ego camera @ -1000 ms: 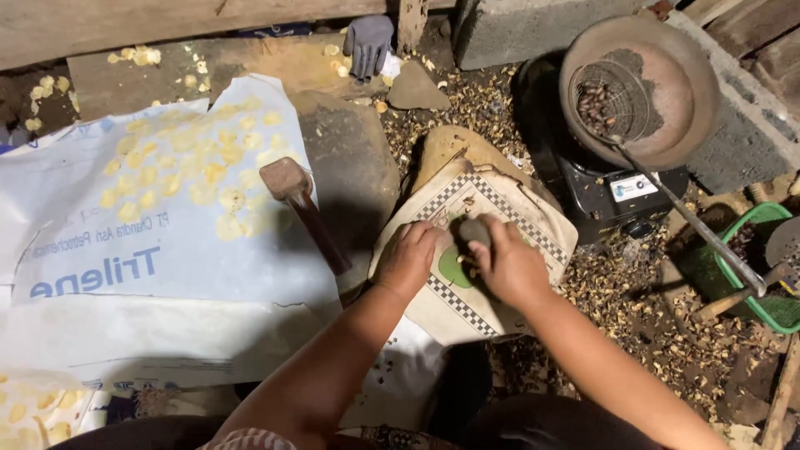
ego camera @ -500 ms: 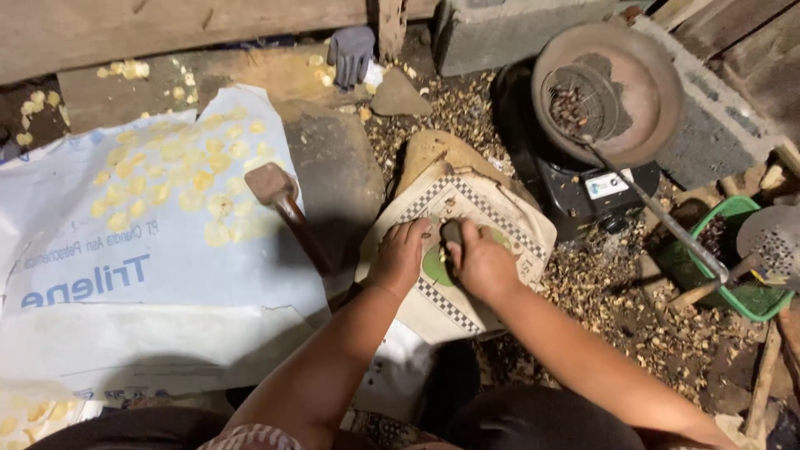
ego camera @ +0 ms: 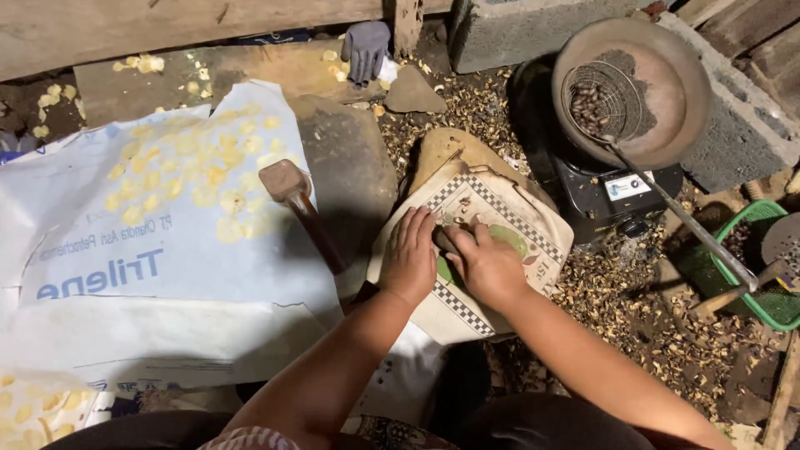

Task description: Cracking nuts with a wooden mallet and dehusking them using a stone

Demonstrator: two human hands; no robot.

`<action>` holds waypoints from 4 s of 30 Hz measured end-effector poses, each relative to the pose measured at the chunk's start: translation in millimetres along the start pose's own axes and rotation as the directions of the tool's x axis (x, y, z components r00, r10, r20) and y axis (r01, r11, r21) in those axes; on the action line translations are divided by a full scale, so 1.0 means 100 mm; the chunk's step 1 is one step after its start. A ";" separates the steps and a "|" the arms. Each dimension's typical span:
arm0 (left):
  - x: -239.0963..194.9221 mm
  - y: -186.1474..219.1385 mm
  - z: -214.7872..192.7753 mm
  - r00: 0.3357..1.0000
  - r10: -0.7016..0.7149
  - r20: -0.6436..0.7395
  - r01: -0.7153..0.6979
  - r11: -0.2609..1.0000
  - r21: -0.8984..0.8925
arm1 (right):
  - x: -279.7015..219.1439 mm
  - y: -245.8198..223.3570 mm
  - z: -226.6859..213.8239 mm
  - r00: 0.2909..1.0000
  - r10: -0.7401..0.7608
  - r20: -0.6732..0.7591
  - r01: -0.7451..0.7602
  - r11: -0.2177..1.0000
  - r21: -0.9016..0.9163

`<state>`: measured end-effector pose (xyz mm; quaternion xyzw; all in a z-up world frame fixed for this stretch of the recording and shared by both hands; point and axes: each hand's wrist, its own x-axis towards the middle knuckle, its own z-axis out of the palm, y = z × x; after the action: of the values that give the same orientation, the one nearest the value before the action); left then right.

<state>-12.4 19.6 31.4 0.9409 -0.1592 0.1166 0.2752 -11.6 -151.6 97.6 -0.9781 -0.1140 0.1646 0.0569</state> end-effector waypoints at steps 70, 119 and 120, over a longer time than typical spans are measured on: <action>-0.98 -0.86 -0.42 0.012 -0.083 0.996 0.252 0.965 0.078 | -0.36 0.77 0.50 0.939 0.310 0.151 -0.335 0.717 0.612; 0.10 0.03 0.18 0.813 -0.209 0.544 0.416 0.862 -0.290 | -0.48 0.73 0.07 0.944 0.243 0.222 -0.323 0.559 0.764; 0.16 0.08 0.16 0.840 -0.134 0.525 0.295 0.926 -0.236 | -0.50 0.77 -0.06 0.931 0.257 0.258 -0.311 0.196 0.930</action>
<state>1.9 0.4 27.5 0.8960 -0.1336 -0.1891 0.3789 -40.0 -239.0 106.8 -0.7388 0.1905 0.2286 0.6047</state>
